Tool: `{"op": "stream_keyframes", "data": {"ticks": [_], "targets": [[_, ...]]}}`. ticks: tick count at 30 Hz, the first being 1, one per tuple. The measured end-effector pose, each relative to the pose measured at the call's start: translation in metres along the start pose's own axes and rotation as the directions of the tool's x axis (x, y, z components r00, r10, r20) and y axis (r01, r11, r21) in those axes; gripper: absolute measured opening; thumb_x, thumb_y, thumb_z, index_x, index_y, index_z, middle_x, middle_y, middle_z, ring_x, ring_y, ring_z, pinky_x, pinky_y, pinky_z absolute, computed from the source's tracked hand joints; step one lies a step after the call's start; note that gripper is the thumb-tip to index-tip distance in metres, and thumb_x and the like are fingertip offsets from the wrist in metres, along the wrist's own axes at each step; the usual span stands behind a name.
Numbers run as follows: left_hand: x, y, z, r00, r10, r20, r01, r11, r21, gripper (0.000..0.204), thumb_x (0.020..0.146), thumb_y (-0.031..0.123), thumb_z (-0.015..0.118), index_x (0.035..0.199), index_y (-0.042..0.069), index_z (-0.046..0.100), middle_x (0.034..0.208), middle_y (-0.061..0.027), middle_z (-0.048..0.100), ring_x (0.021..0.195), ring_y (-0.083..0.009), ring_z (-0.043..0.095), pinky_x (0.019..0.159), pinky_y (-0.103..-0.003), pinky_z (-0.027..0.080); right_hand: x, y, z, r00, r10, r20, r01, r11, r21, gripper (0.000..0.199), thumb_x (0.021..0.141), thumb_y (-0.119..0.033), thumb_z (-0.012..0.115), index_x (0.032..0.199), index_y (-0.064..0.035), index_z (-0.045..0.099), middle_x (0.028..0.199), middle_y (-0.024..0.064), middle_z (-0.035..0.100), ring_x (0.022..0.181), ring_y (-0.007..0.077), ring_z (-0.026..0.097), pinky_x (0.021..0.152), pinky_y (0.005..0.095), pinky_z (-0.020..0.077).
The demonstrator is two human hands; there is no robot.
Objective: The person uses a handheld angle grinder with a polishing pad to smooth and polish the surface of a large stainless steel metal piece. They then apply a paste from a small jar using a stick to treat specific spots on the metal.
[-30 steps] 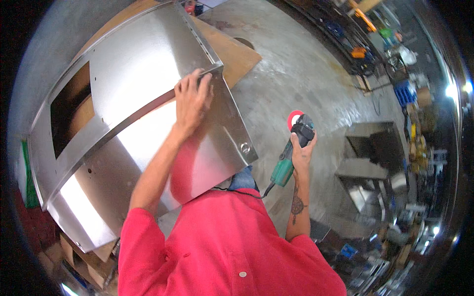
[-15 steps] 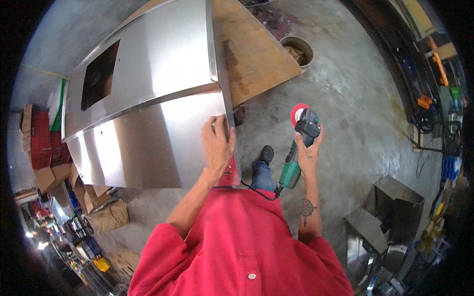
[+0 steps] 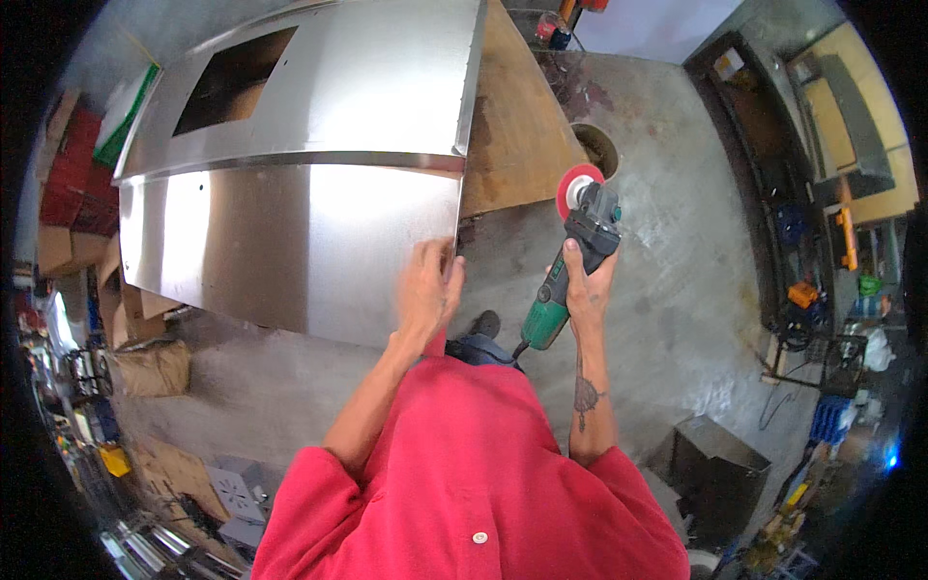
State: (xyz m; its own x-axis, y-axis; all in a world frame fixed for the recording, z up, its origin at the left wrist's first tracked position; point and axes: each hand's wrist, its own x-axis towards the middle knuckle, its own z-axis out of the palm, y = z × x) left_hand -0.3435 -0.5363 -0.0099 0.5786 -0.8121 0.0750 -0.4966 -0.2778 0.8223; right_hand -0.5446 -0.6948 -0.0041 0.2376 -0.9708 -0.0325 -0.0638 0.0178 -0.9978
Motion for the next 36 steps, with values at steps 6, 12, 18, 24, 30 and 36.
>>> {"op": "stream_keyframes", "data": {"ticks": [6,12,18,24,30,36], "targets": [[-0.010,0.055,0.014,0.939,-0.041,0.340,0.230,0.810,-0.539,0.067,0.111,0.046,0.062,0.153,-0.005,0.049,0.143,-0.0235,0.064,0.127,-0.0274,0.066,0.103,-0.040,0.055,0.022,-0.039,0.004,0.962,-0.011,0.273,0.068,0.978,-0.198,0.070,0.093,-0.032,0.086,0.143,0.0012,0.049,0.124,0.0169,0.069,0.112,0.0277,0.068,0.101,0.0407,0.0526],[-0.010,0.060,0.037,0.902,-0.078,0.424,0.396,0.538,-0.744,0.083,0.112,0.049,0.060,0.164,-0.003,0.022,0.151,-0.0206,0.053,0.135,-0.0266,0.057,0.113,-0.038,0.047,0.030,-0.080,0.038,0.805,0.111,0.582,0.217,0.859,-0.463,0.084,0.089,-0.038,0.088,0.147,0.0019,0.042,0.125,0.0246,0.070,0.116,0.0383,0.071,0.101,0.0457,0.0548],[0.002,0.086,0.056,0.926,-0.172,0.336,0.375,0.515,-0.771,0.066,0.112,0.045,0.060,0.150,-0.005,0.040,0.136,-0.0068,0.052,0.128,-0.0165,0.047,0.117,-0.038,0.037,0.068,-0.070,0.037,0.537,0.207,0.818,0.358,0.822,-0.443,0.098,0.092,-0.053,0.079,0.156,0.0063,0.036,0.139,0.0345,0.062,0.130,0.0472,0.064,0.108,0.0499,0.0520],[0.016,0.088,0.074,0.934,-0.218,0.283,0.357,0.529,-0.770,0.075,0.113,0.045,0.060,0.159,-0.005,0.029,0.146,-0.0148,0.051,0.138,-0.0212,0.048,0.120,-0.037,0.039,0.098,-0.062,0.042,0.453,0.245,0.857,0.389,0.811,-0.437,0.096,0.093,-0.052,0.079,0.156,0.0055,0.035,0.134,0.0376,0.064,0.124,0.0503,0.067,0.106,0.0519,0.0534],[0.027,0.095,0.081,0.946,-0.239,0.219,0.311,0.476,-0.823,0.068,0.115,0.042,0.058,0.157,-0.005,0.033,0.143,-0.0118,0.052,0.134,-0.0189,0.049,0.117,-0.036,0.041,0.113,-0.074,0.051,0.408,0.318,0.856,0.352,0.810,-0.469,0.096,0.094,-0.051,0.079,0.155,0.0066,0.034,0.134,0.0403,0.064,0.124,0.0523,0.067,0.106,0.0532,0.0532],[0.030,0.086,0.096,0.951,-0.219,0.220,0.293,0.398,-0.869,0.069,0.114,0.044,0.058,0.158,-0.003,0.034,0.141,-0.0095,0.056,0.127,-0.0163,0.055,0.111,-0.031,0.046,0.119,-0.080,0.054,0.431,0.327,0.841,0.369,0.787,-0.495,0.094,0.093,-0.047,0.080,0.154,0.0073,0.035,0.133,0.0398,0.065,0.125,0.0522,0.067,0.107,0.0524,0.0527]]}}
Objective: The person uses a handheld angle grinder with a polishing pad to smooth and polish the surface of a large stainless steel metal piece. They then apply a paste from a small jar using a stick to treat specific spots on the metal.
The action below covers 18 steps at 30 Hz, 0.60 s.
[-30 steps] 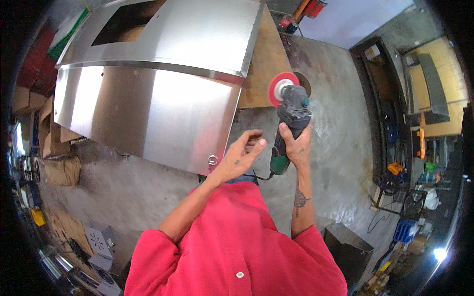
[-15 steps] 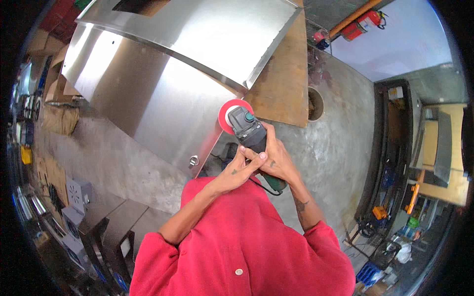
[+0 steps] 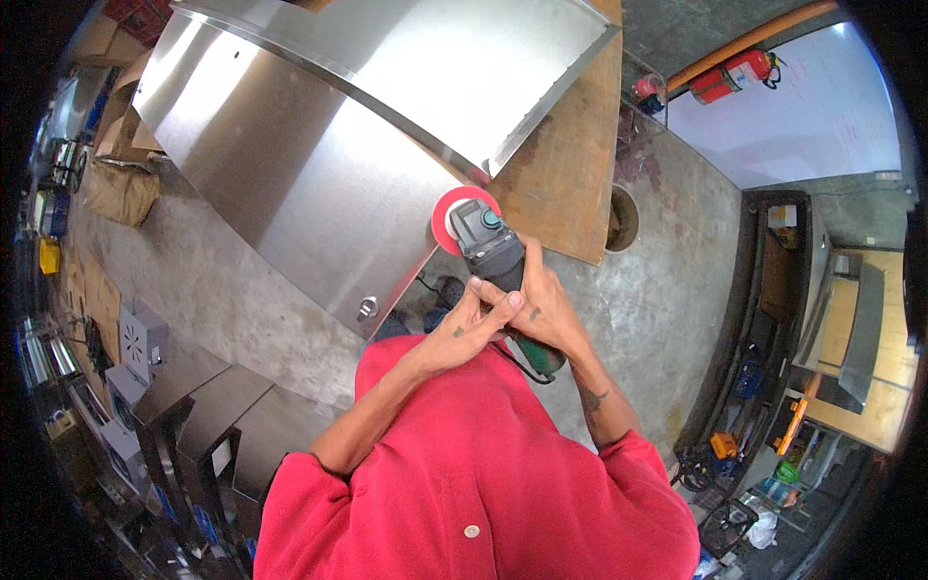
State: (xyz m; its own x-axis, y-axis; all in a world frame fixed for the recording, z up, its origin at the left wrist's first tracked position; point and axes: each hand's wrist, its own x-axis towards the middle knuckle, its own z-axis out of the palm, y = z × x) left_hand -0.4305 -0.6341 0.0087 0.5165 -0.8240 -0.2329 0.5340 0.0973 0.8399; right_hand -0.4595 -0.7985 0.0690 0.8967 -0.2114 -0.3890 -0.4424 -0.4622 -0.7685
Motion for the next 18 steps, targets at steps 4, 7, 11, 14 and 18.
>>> {"op": "stream_keyframes", "data": {"ticks": [4,7,11,14,18], "targets": [[0.001,-0.001,-0.005,0.978,-0.207,0.013,0.208,0.978,-0.019,0.073,0.114,0.039,0.058,0.167,0.009,0.018,0.162,-0.0108,0.044,0.146,-0.0256,0.049,0.117,-0.048,0.050,0.001,-0.003,-0.004,0.999,0.033,0.017,-0.033,0.999,0.003,0.094,0.092,-0.046,0.081,0.155,0.0071,0.035,0.132,0.0398,0.065,0.125,0.0519,0.067,0.107,0.0523,0.0523],[0.001,0.001,-0.003,0.974,-0.227,-0.001,0.227,0.974,-0.029,0.073,0.114,0.040,0.058,0.167,0.010,0.018,0.161,-0.0116,0.044,0.145,-0.0266,0.052,0.115,-0.049,0.053,0.003,-0.001,-0.005,1.000,0.026,0.017,-0.026,1.000,-0.003,0.094,0.092,-0.046,0.081,0.155,0.0069,0.035,0.132,0.0400,0.065,0.125,0.0520,0.067,0.107,0.0525,0.0523],[0.001,0.010,-0.002,0.968,-0.251,-0.003,0.251,0.968,-0.014,0.073,0.114,0.043,0.058,0.166,0.009,0.019,0.160,-0.0133,0.044,0.146,-0.0286,0.051,0.115,-0.049,0.053,0.004,0.001,-0.004,1.000,0.011,0.012,-0.011,1.000,-0.005,0.094,0.093,-0.046,0.081,0.155,0.0077,0.035,0.133,0.0399,0.065,0.124,0.0519,0.067,0.106,0.0525,0.0524],[0.001,0.017,0.002,0.973,-0.232,-0.007,0.232,0.973,-0.013,0.073,0.113,0.044,0.057,0.165,0.008,0.020,0.160,-0.0147,0.043,0.146,-0.0303,0.051,0.116,-0.051,0.053,0.004,0.001,-0.005,1.000,0.027,0.017,-0.027,1.000,-0.009,0.094,0.093,-0.046,0.080,0.154,0.0086,0.035,0.133,0.0395,0.065,0.125,0.0516,0.067,0.106,0.0522,0.0522],[0.002,0.018,0.003,0.977,-0.214,-0.013,0.214,0.977,-0.009,0.075,0.113,0.047,0.058,0.164,0.008,0.020,0.160,-0.0153,0.042,0.147,-0.0314,0.050,0.116,-0.053,0.052,0.005,0.001,-0.005,1.000,0.027,0.012,-0.027,1.000,0.005,0.094,0.093,-0.047,0.080,0.154,0.0092,0.035,0.133,0.0392,0.066,0.125,0.0507,0.067,0.107,0.0518,0.0517]]}}
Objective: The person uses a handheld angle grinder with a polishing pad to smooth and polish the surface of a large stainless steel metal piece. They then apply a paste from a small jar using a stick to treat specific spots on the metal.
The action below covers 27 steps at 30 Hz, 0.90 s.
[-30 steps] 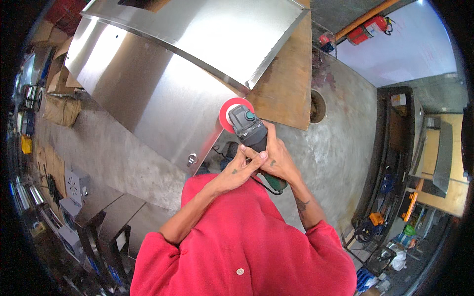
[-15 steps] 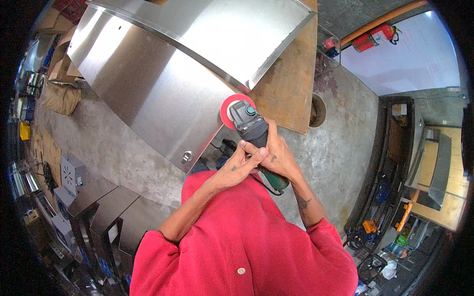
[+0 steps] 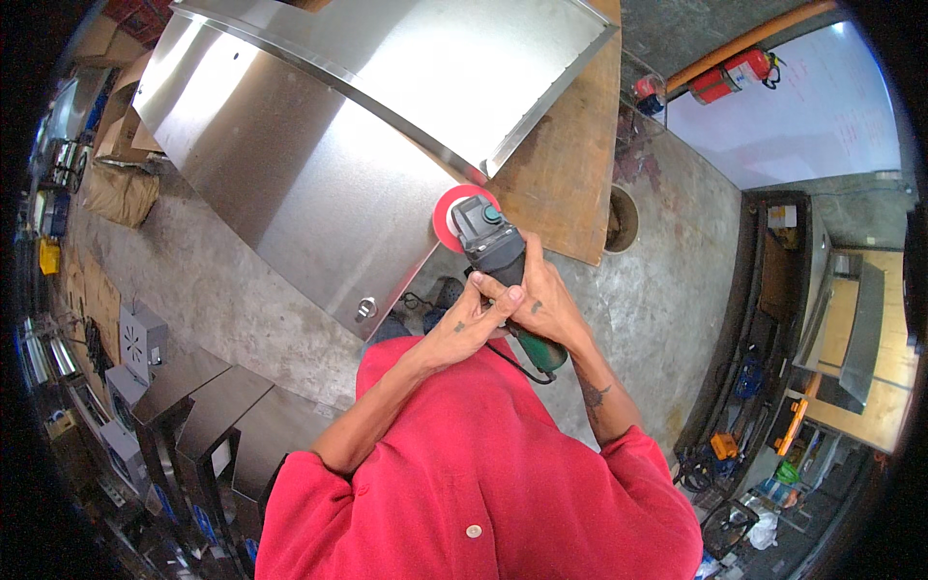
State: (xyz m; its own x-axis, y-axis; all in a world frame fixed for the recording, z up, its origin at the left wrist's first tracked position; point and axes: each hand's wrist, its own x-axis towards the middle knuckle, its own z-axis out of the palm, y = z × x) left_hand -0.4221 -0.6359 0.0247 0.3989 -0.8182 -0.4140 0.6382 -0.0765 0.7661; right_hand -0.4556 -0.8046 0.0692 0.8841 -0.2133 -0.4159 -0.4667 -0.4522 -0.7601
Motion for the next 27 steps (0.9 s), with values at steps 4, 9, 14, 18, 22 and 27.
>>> {"op": "stream_keyframes", "data": {"ticks": [4,9,14,18,22,27], "targets": [[0.000,-0.005,0.004,0.996,0.046,-0.071,-0.044,0.999,0.022,0.083,0.109,0.059,0.061,0.156,-0.002,0.030,0.141,-0.0163,0.053,0.129,-0.0216,0.056,0.099,-0.039,0.059,-0.001,-0.002,-0.002,1.000,-0.010,0.001,0.010,1.000,0.002,0.095,0.093,-0.048,0.079,0.154,0.0095,0.035,0.133,0.0391,0.065,0.126,0.0500,0.067,0.108,0.0514,0.0513],[-0.001,-0.004,0.006,0.993,0.100,-0.058,-0.099,0.995,0.018,0.081,0.109,0.058,0.061,0.154,-0.002,0.032,0.138,-0.0160,0.053,0.127,-0.0211,0.056,0.100,-0.036,0.057,-0.002,-0.003,-0.003,1.000,-0.002,-0.002,0.002,1.000,-0.002,0.094,0.092,-0.048,0.079,0.154,0.0091,0.036,0.133,0.0398,0.065,0.126,0.0506,0.067,0.108,0.0515,0.0511],[0.002,-0.015,0.003,0.987,0.151,-0.063,-0.148,0.988,0.047,0.075,0.111,0.053,0.060,0.153,-0.003,0.034,0.142,-0.0159,0.052,0.128,-0.0213,0.056,0.108,-0.034,0.051,-0.005,-0.007,-0.005,1.000,-0.004,-0.009,0.004,1.000,-0.019,0.095,0.092,-0.048,0.079,0.154,0.0082,0.035,0.134,0.0406,0.064,0.128,0.0515,0.066,0.109,0.0518,0.0507],[-0.002,-0.002,0.010,0.982,0.184,-0.036,-0.184,0.983,0.021,0.068,0.112,0.047,0.060,0.152,-0.004,0.036,0.142,-0.0153,0.052,0.127,-0.0212,0.055,0.110,-0.034,0.048,-0.006,0.003,-0.004,0.996,-0.058,-0.075,0.057,0.998,-0.014,0.089,0.092,-0.051,0.083,0.148,0.0044,0.042,0.122,0.0360,0.071,0.116,0.0487,0.072,0.099,0.0516,0.0562],[-0.005,0.003,0.013,0.983,0.182,-0.032,-0.182,0.983,0.009,0.063,0.113,0.045,0.061,0.148,-0.002,0.036,0.139,-0.0147,0.052,0.129,-0.0203,0.054,0.110,-0.034,0.048,-0.010,-0.002,-0.005,0.992,-0.076,-0.096,0.071,0.996,-0.052,0.088,0.092,-0.051,0.083,0.148,0.0041,0.043,0.120,0.0355,0.071,0.114,0.0487,0.073,0.097,0.0513,0.0571],[-0.007,0.004,0.013,0.982,0.185,-0.025,-0.185,0.983,0.020,0.061,0.113,0.045,0.061,0.144,-0.001,0.035,0.138,-0.0152,0.051,0.129,-0.0202,0.053,0.110,-0.035,0.048,-0.013,-0.003,-0.007,0.990,-0.093,-0.104,0.089,0.995,-0.043,0.087,0.092,-0.050,0.083,0.147,0.0033,0.043,0.118,0.0348,0.072,0.111,0.0486,0.074,0.094,0.0519,0.0579]]}}
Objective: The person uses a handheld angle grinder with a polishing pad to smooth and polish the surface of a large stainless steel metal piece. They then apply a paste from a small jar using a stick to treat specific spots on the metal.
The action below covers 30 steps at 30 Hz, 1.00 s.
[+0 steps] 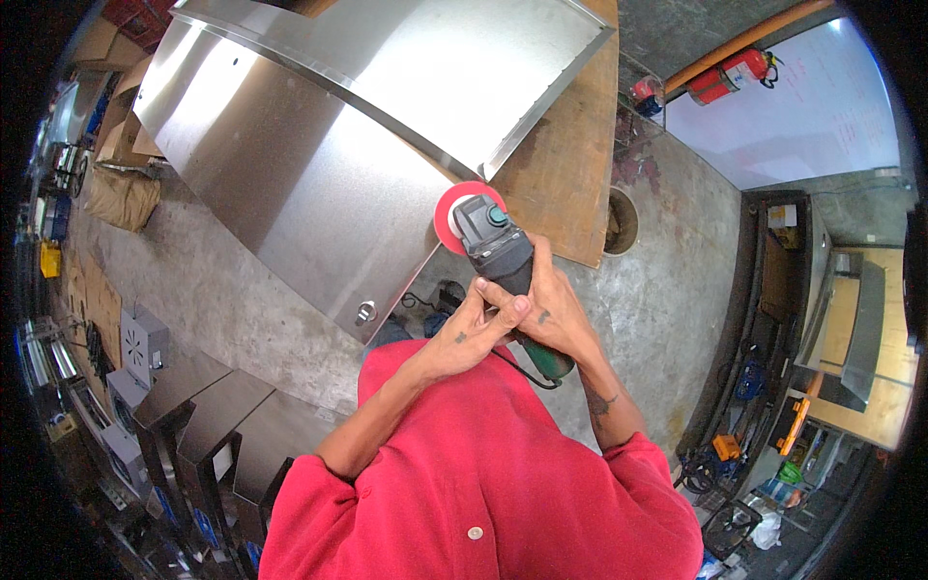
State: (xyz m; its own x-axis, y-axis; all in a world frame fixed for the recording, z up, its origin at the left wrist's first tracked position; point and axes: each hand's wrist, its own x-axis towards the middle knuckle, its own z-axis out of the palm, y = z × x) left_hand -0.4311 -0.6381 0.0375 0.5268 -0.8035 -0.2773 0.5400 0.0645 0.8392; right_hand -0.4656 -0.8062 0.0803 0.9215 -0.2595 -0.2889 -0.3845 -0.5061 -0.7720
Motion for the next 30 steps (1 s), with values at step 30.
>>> {"op": "stream_keyframes", "data": {"ticks": [30], "targets": [[-0.003,0.007,0.001,0.999,0.053,0.013,-0.053,0.998,-0.045,0.069,0.113,0.041,0.062,0.155,-0.001,0.027,0.149,-0.0175,0.046,0.139,-0.0232,0.048,0.116,-0.039,0.044,-0.001,-0.017,-0.007,0.994,0.074,0.082,-0.079,0.995,0.061,0.095,0.093,-0.049,0.079,0.155,0.0075,0.035,0.133,0.0396,0.065,0.126,0.0522,0.067,0.107,0.0523,0.0527]]}}
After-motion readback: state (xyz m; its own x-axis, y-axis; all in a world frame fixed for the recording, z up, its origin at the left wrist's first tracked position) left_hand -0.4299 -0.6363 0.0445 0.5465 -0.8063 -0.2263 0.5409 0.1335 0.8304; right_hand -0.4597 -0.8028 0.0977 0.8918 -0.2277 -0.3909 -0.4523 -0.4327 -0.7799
